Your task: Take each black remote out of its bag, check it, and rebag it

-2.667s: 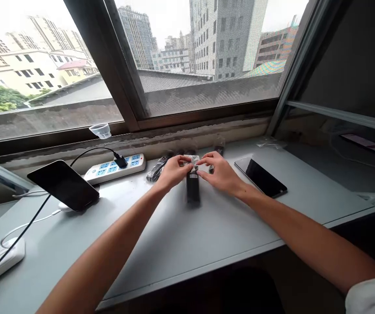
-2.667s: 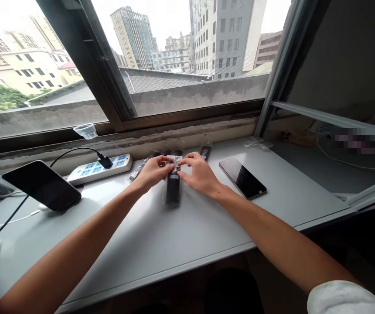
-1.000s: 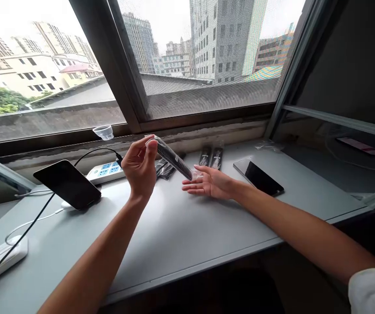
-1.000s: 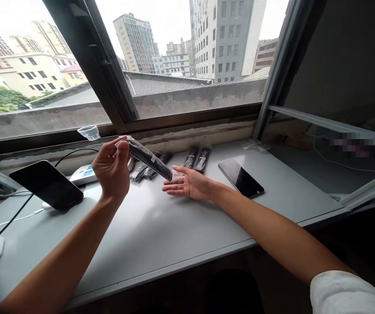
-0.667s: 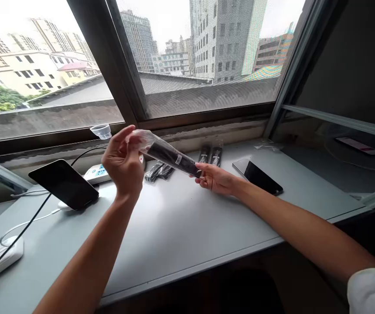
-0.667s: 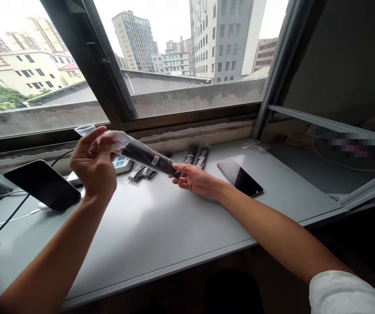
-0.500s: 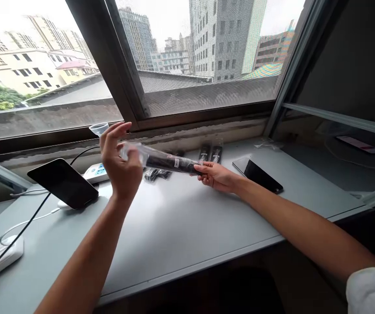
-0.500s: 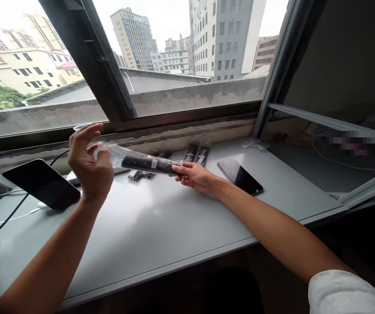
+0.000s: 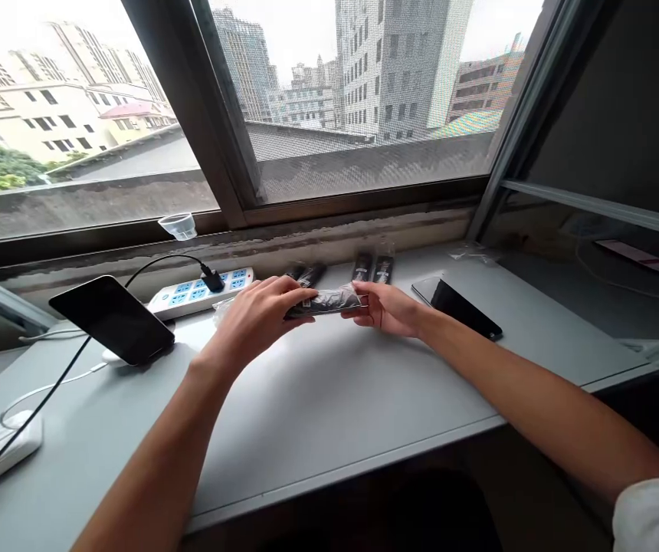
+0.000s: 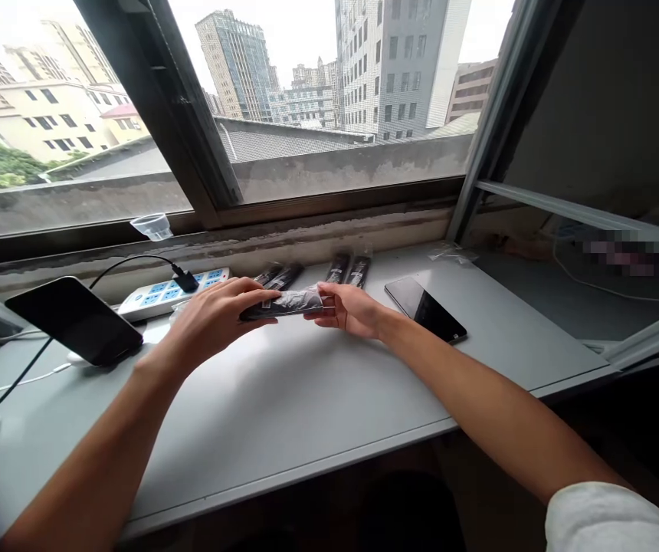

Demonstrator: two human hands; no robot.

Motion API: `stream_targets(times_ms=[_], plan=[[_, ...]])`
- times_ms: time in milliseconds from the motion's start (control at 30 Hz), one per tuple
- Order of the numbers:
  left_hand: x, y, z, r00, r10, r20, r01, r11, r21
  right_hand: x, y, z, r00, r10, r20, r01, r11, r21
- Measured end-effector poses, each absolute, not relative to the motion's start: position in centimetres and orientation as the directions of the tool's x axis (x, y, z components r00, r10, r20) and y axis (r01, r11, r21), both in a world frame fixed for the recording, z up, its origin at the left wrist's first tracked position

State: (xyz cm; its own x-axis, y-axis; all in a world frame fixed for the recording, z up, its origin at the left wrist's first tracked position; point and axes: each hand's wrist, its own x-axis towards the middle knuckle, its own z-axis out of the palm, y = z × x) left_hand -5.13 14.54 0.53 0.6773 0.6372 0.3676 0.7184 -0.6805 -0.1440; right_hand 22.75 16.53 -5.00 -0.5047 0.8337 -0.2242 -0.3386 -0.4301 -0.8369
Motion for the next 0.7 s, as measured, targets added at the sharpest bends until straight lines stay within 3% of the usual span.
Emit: stream_targets(times_ms=[333,567,700], plan=[[-4.6,14.5,-0.7,0.637,0.672,0.378,0.75,-0.653,-0.104,22.6,16.4,-5.4,-0.513,0.835,-0.2,-0.314,-0.399,-0.862],[-4.5,14.6,-1.3,0.635,0.659,0.403,0.712,-0.702,0.025,22.5,16.5,-5.7,-0.521,0.826,-0.216,-0.294,-0.411,-0.863],[-4.5,14.5,-1.2,0.631,0.676,0.381,0.726,-0.688,0.019,22.4,16.6,-5.7,-0.493,0.839,-0.229,-0.295,-0.409,-0.863]])
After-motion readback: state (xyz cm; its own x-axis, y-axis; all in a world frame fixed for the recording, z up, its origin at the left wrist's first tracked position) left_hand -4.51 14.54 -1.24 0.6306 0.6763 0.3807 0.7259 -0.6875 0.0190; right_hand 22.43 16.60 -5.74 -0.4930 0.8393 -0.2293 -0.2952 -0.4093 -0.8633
